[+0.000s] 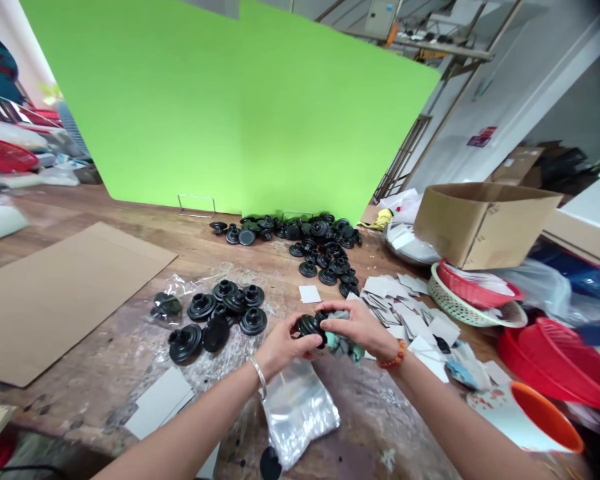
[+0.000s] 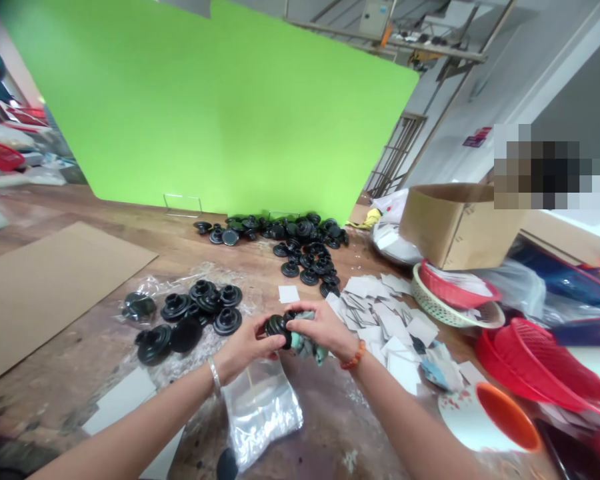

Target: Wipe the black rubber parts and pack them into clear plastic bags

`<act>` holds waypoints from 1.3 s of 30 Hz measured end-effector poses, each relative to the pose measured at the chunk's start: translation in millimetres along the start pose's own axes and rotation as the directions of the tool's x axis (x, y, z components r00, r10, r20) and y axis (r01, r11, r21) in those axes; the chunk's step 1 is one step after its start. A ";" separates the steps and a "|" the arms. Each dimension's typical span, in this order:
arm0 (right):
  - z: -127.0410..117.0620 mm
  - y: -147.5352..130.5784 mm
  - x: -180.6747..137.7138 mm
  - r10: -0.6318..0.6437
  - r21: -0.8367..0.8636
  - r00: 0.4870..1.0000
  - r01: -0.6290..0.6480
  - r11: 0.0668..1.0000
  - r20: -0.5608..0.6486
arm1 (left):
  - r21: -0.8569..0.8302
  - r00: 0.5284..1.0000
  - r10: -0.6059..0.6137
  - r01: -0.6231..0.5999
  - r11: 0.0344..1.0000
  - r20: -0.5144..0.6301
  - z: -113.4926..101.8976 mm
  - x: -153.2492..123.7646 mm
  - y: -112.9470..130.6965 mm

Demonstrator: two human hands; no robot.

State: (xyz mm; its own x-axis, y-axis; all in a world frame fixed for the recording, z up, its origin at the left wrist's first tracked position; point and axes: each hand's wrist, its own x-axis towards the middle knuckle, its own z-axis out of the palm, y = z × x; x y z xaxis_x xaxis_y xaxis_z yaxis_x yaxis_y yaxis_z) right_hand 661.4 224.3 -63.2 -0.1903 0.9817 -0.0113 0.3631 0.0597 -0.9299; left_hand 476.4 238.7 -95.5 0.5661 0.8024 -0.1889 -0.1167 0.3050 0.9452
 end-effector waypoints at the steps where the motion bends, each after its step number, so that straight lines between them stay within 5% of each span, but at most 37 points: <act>1: 3.8 1.1 -4.7 -0.036 -0.036 0.999 0.035 0.999 -0.022 | 0.013 1.000 0.000 0.000 1.000 -0.010 1.0 -1.5 0.7; 6: 20.5 2.4 -23.8 -0.185 -0.206 0.959 0.140 0.968 -0.215 | 0.014 0.995 -0.099 0.099 0.995 -0.014 3.5 -10.1 10.6; 11: 0.9 20.7 -20.4 -0.167 -0.328 0.957 0.084 0.941 -0.236 | -0.061 0.961 -0.238 0.248 0.967 0.138 2.9 -28.7 18.6; 16: -11.3 53.3 -13.1 -0.112 -0.668 0.949 -0.122 0.734 -0.296 | -0.106 0.985 -0.171 0.174 0.979 0.029 -5.1 -39.5 15.6; 19: 10.8 43.3 -21.7 -0.173 -0.648 0.907 -0.131 0.750 -0.384 | 0.056 0.993 -0.050 0.056 0.997 -0.107 -7.0 -39.9 9.0; 22: 51.5 12.6 -36.3 -0.356 -0.530 0.842 0.101 0.842 -0.405 | 0.161 0.984 0.057 -0.030 0.987 -0.169 -0.5 -40.0 5.6; 24: 75.7 -5.2 -41.2 -0.422 -0.451 0.854 0.262 0.853 -0.303 | 0.168 0.985 0.090 -0.065 0.984 -0.147 6.8 -42.7 7.1; 26: 87.8 -13.5 -37.8 -0.396 -0.328 0.859 0.291 0.899 -0.323 | 0.185 0.989 0.110 -0.090 0.979 -0.100 12.8 -48.2 10.6; 29: 83.5 -11.9 -23.3 -0.059 0.136 0.947 0.106 0.985 -0.315 | 0.229 0.981 0.190 -0.191 0.955 0.026 14.6 -60.3 15.6; 32: 76.8 -8.3 -13.3 0.192 0.467 0.980 -0.146 0.872 -0.052 | 0.464 0.932 0.351 -0.351 0.813 0.090 7.6 -70.9 15.3; 36: 92.2 -7.3 -11.9 0.275 0.666 0.945 -0.321 0.673 0.178 | 0.782 0.887 0.441 -0.369 0.503 0.135 -4.1 -75.9 9.6; 39: 101.4 -2.8 -10.6 0.270 0.614 0.963 -0.201 0.763 -0.020 | 0.852 0.908 0.395 -0.312 0.419 0.139 -12.7 -74.5 15.3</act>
State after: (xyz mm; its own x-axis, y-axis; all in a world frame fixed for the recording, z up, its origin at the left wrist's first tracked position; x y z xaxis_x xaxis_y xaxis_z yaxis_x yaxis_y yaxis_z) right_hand 569.9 195.4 -97.7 -0.0673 0.9647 -0.2545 -0.2445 -0.2632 -0.9332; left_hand 422.1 190.1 -70.4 0.5813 0.7781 0.2382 0.4699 -0.5599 0.6824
